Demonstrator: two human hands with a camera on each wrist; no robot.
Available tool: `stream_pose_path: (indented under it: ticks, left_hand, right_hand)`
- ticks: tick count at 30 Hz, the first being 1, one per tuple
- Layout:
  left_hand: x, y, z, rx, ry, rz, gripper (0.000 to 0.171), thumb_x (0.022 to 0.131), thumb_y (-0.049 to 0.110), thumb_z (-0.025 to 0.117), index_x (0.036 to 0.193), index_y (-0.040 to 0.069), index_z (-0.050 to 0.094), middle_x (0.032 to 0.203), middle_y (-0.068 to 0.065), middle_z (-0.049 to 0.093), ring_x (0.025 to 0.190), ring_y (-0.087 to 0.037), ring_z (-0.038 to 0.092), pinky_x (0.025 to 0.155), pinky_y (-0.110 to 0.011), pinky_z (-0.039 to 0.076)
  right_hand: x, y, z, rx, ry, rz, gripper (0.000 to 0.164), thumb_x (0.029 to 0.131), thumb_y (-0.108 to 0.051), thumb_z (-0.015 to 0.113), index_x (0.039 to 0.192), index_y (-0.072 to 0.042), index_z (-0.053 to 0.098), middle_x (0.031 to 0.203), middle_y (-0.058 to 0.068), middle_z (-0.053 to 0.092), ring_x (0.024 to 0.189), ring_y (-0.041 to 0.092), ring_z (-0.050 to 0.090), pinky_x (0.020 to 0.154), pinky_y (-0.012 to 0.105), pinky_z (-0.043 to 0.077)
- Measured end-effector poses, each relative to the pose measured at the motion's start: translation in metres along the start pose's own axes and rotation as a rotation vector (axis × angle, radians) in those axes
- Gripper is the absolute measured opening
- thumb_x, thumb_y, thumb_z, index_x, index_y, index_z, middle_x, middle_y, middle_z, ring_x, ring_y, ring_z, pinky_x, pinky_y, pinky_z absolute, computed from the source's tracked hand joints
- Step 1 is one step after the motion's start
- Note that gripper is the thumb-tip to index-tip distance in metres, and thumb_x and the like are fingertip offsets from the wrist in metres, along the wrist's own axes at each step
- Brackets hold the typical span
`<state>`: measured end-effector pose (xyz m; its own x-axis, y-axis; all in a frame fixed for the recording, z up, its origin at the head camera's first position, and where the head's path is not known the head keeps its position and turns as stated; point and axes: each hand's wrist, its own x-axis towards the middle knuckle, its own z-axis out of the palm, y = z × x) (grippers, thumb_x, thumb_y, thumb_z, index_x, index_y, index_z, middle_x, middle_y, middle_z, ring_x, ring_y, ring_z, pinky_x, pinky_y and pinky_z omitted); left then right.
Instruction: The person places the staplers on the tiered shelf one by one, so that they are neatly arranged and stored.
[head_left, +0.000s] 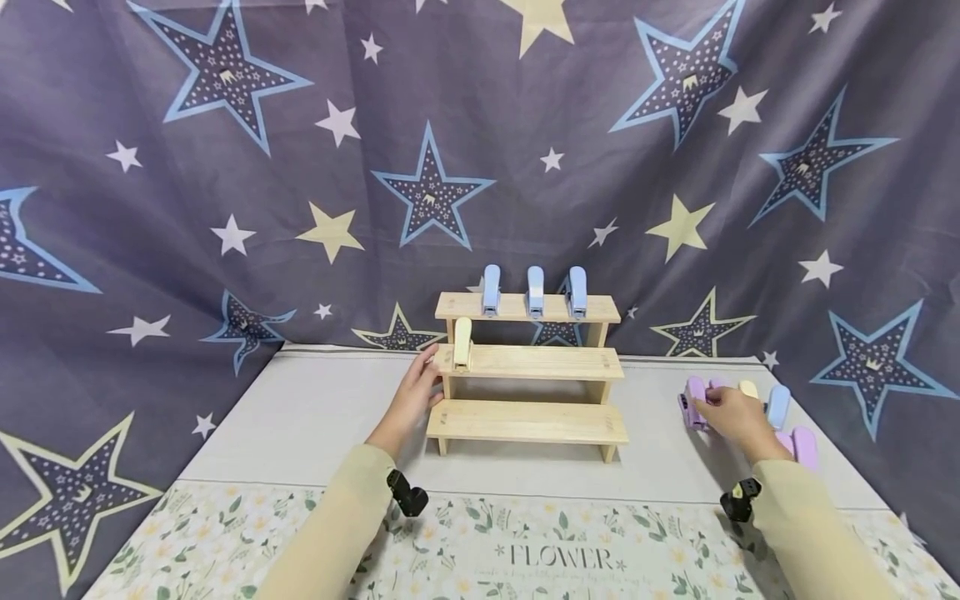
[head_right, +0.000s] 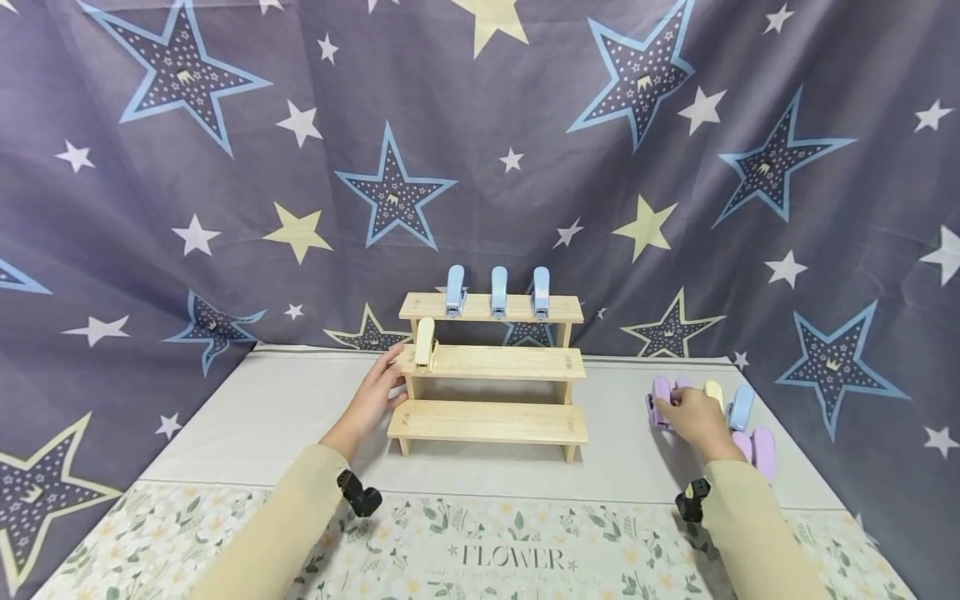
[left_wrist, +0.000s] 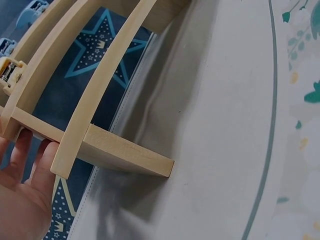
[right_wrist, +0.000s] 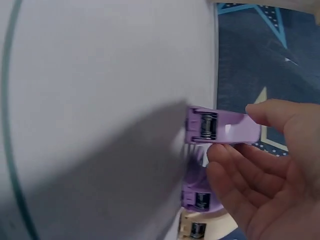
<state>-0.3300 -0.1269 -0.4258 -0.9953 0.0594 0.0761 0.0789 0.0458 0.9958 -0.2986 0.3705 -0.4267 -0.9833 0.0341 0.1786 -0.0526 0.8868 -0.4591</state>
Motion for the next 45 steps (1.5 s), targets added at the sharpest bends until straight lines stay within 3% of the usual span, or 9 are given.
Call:
stream_pose_path:
  ticks: [4,13,22,27,34,39,45]
  left_hand:
    - [0.002,0.000,-0.001,-0.003,0.009,0.007,0.049,0.110,0.025,0.034,0.158,0.017,0.029,0.153,-0.022,0.035,0.138,-0.042,0.039,0.111,-0.055,0.038]
    - [-0.001,0.002,0.000,-0.004,0.006,-0.007,0.049,0.111,0.026,0.034,0.158,0.019,0.029,0.154,-0.019,0.035,0.139,-0.039,0.039,0.111,-0.054,0.039]
    - [-0.002,0.001,0.000,-0.031,0.003,-0.009,0.049,0.110,0.023,0.034,0.159,0.017,0.028,0.152,-0.021,0.036,0.139,-0.040,0.038,0.112,-0.055,0.037]
    - [-0.002,0.001,0.000,-0.017,-0.001,-0.009,0.048,0.110,0.026,0.035,0.158,0.020,0.029,0.152,-0.020,0.037,0.139,-0.039,0.039,0.112,-0.055,0.038]
    - [-0.001,-0.001,-0.001,-0.021,0.003,-0.017,0.049,0.110,0.025,0.035,0.158,0.018,0.029,0.152,-0.020,0.037,0.138,-0.039,0.039,0.112,-0.055,0.038]
    - [0.000,0.000,-0.001,-0.018,0.002,-0.013,0.049,0.110,0.024,0.035,0.159,0.016,0.028,0.152,-0.022,0.036,0.138,-0.041,0.038,0.112,-0.055,0.037]
    - [-0.005,0.007,-0.001,-0.041,-0.017,-0.023,0.050,0.110,0.022,0.035,0.159,0.014,0.028,0.153,-0.024,0.035,0.139,-0.042,0.037,0.112,-0.056,0.036]
  right_hand:
    - [0.002,-0.003,0.004,-0.016,-0.020,0.012,0.033,0.096,-0.028,0.060,0.077,-0.003,0.062,0.067,0.007,0.056,0.064,0.027,0.051,0.054,0.037,0.041]
    - [0.001,-0.003,0.005,-0.042,-0.032,0.035,0.035,0.097,-0.032,0.061,0.072,-0.006,0.058,0.065,0.005,0.055,0.063,0.025,0.050,0.054,0.035,0.040]
    - [-0.002,-0.001,0.002,-0.022,-0.060,0.023,0.042,0.098,-0.036,0.060,0.066,-0.013,0.046,0.060,0.000,0.046,0.059,0.021,0.045,0.053,0.032,0.035]
    - [-0.005,0.000,-0.001,-0.014,-0.049,0.010,0.042,0.099,-0.037,0.058,0.067,-0.012,0.047,0.060,-0.001,0.047,0.060,0.020,0.045,0.053,0.032,0.036]
    - [-0.010,-0.011,-0.010,0.009,-0.010,-0.023,0.039,0.099,-0.038,0.059,0.078,-0.005,0.058,0.071,0.005,0.062,0.064,0.021,0.053,0.055,0.033,0.043]
    - [-0.013,-0.029,-0.018,0.043,0.030,-0.048,0.039,0.098,-0.040,0.061,0.087,-0.002,0.060,0.075,0.005,0.066,0.061,0.018,0.057,0.055,0.033,0.047]
    - [-0.016,-0.058,-0.029,0.101,0.030,-0.077,0.042,0.098,-0.044,0.061,0.098,-0.001,0.057,0.074,0.003,0.063,0.057,0.016,0.058,0.046,0.033,0.048]
